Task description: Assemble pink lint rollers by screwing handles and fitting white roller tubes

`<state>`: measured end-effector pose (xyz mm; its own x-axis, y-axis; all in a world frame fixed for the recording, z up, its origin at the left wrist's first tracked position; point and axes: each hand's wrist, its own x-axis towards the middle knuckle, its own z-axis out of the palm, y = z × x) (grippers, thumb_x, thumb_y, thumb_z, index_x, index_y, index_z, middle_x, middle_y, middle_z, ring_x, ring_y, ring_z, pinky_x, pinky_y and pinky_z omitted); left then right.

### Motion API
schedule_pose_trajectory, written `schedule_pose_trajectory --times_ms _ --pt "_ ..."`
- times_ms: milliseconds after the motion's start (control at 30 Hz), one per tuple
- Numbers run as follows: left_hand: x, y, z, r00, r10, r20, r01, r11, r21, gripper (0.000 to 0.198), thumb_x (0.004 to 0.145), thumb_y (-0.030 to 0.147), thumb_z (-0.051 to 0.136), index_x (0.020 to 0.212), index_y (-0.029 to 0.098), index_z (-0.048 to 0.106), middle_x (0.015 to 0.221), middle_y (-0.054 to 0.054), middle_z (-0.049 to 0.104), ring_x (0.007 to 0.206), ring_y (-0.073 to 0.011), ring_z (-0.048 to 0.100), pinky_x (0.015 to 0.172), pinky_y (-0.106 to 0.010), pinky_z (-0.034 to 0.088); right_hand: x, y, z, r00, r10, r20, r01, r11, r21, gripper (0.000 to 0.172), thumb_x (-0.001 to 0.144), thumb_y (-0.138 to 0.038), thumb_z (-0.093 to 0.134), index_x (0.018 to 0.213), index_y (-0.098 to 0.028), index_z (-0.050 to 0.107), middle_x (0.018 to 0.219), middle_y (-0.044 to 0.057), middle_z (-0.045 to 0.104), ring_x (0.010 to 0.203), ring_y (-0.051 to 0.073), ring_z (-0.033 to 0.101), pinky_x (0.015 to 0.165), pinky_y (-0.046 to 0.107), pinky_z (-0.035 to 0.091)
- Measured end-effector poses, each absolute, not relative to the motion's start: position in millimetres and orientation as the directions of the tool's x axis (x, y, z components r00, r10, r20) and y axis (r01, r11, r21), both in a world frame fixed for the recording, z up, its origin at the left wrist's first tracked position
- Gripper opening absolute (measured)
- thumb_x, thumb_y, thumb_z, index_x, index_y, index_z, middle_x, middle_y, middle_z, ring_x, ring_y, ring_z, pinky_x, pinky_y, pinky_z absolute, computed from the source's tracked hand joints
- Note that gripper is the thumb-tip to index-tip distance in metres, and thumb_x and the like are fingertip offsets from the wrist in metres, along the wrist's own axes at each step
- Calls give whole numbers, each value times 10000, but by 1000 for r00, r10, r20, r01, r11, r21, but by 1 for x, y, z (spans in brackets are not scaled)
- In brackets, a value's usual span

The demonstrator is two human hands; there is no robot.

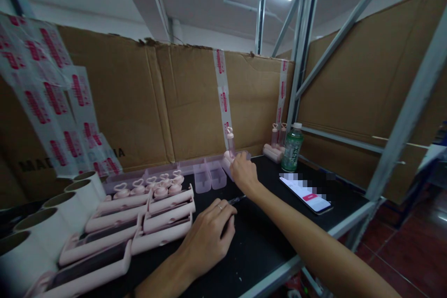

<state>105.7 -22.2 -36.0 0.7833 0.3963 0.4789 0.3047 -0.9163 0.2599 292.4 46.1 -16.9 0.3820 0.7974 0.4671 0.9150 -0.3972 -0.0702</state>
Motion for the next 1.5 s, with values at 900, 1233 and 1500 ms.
schedule_pose_trajectory --times_ms 900,1233,1500 --pt "106 -23 -37 784 382 490 315 -924 216 161 948 78 474 970 171 603 966 -48 619 944 -227 579 860 -399 534 295 49 -31 337 755 562 937 -329 -119 285 1038 -345 626 1218 -124 615 1139 92 631 983 213 653 837 381 598" --pt "117 -23 -27 796 373 476 358 -925 127 169 970 96 461 1029 157 606 1021 -67 618 997 -230 567 913 -396 529 304 44 -31 367 717 593 927 -338 -166 288 1034 -335 630 1235 -129 610 1181 100 618 1027 226 643 854 392 598" --pt "143 -12 -11 783 437 443 486 -874 3 313 939 132 495 1231 104 607 1192 -134 633 1131 -298 548 1020 -484 490 310 42 -27 385 714 585 921 -332 -202 288 1032 -332 633 1235 -128 610 1186 101 616 1038 231 641 861 399 596"
